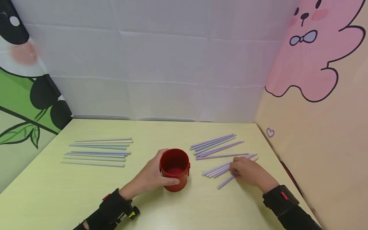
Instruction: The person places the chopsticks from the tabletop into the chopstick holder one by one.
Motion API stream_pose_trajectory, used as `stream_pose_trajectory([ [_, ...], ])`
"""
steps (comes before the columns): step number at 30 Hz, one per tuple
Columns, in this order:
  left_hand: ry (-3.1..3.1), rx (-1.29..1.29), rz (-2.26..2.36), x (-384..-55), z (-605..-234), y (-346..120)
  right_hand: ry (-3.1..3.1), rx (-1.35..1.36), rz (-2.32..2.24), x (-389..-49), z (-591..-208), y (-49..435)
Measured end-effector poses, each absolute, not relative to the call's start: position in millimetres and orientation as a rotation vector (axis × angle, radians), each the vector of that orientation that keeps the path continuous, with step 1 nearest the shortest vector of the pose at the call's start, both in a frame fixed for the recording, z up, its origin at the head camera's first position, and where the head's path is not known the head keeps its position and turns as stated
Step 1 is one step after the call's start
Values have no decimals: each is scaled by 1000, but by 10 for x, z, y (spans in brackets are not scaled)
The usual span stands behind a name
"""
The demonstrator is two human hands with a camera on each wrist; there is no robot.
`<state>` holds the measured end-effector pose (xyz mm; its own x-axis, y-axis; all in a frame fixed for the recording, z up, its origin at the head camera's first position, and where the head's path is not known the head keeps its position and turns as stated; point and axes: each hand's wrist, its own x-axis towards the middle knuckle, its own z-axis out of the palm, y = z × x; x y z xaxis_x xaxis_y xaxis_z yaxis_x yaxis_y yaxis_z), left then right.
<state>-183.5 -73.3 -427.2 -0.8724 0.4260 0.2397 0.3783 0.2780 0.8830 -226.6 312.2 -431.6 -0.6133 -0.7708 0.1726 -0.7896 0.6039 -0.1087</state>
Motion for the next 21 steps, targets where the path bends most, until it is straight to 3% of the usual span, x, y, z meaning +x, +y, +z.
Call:
stream_pose_trajectory([
  [11, 2479, 790, 1693, -1835, -4291, -721, -2746, 1311, 174, -2196, -4209, 3035],
  [21, 2494, 779, 1678, -1828, -4291, -737, -2466, 1230, 477, -2115, -3452, 2623],
])
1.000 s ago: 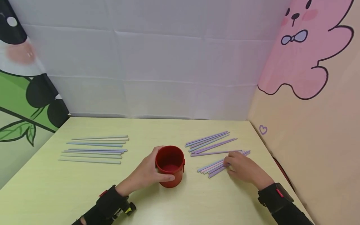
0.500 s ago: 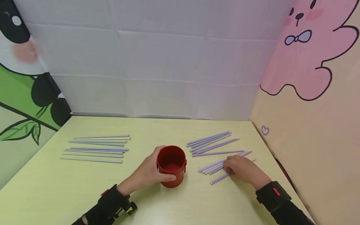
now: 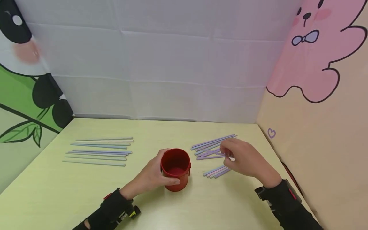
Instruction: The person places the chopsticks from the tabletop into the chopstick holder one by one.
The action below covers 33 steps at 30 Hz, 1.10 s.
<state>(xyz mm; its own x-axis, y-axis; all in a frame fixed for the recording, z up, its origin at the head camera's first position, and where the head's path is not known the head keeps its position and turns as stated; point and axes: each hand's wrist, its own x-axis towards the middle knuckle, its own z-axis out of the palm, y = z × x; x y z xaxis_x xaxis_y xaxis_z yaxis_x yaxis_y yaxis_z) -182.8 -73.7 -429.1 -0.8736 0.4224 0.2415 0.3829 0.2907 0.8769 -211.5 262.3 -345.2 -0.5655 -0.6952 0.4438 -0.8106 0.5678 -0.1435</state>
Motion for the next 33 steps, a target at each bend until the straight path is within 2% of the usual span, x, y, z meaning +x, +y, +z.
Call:
stream_pose_trajectory([
  [6, 2495, 759, 1676, -1834, -4300, -750, -2337, 1126, 855, -2072, -3024, 2224],
  [12, 2506, 761, 1674, -1837, -4299, -741, -2223, 1011, 1214, -1844, -2634, 1761],
  [18, 2502, 764, 1674, -1833, -4279, -725, -2190, 983, 1409, -1756, -2477, 1474],
  [23, 2503, 785, 1681, -1846, -4277, -715, -2203, 1026, 1477, -1828, -2604, 1359],
  [33, 2527, 811, 1674, -1882, -4304, -696, -2355, 998, 1514, -2163, -3310, 1321],
])
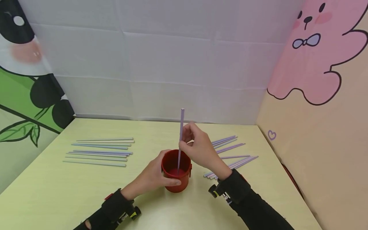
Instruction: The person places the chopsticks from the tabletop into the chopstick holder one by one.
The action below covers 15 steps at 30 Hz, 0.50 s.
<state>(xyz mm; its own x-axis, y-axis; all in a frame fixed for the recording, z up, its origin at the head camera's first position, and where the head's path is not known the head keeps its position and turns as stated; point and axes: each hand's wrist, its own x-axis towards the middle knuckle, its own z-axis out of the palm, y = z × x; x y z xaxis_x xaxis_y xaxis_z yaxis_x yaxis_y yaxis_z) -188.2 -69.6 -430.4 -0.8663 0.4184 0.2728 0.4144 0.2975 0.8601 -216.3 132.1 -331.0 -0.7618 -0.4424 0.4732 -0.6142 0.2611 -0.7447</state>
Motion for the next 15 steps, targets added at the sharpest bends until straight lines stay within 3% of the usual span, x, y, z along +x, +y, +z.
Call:
stream_pose_trajectory([
  [6, 2527, 797, 1660, -1847, -4251, -690, -2395, 964, 1530, -2167, -3484, 1272],
  [12, 2515, 815, 1672, -1784, -4150, -689, -2446, 932, 1530, -1950, -3319, 1180],
  [15, 2523, 807, 1658, -1861, -4280, -702, -2463, 924, 1526, -1923, -3306, 1169],
])
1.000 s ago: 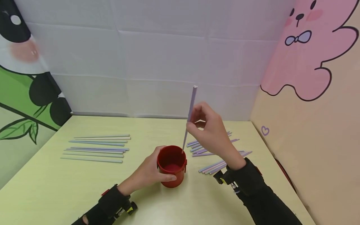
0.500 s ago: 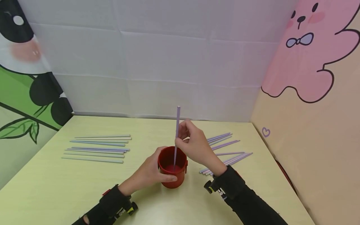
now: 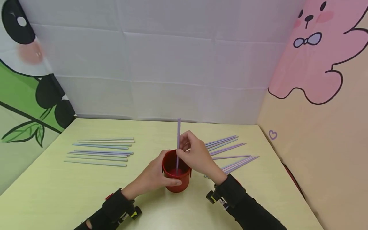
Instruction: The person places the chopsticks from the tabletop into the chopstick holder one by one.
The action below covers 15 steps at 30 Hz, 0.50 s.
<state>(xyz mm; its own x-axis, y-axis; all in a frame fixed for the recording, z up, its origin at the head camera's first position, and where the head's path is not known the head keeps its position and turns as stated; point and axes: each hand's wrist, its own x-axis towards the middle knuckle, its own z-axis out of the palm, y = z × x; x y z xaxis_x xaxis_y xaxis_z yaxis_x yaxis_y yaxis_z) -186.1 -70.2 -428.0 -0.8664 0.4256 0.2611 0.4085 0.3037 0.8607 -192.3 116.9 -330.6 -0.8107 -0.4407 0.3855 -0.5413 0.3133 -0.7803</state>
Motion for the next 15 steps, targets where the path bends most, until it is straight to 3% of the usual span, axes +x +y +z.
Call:
stream_pose_trajectory([
  [8, 2521, 807, 1656, -1867, -4286, -711, -2458, 897, 1469, -2126, -3588, 1269],
  [15, 2507, 791, 1666, -1869, -4294, -703, -2434, 900, 1433, -2152, -3551, 1448],
])
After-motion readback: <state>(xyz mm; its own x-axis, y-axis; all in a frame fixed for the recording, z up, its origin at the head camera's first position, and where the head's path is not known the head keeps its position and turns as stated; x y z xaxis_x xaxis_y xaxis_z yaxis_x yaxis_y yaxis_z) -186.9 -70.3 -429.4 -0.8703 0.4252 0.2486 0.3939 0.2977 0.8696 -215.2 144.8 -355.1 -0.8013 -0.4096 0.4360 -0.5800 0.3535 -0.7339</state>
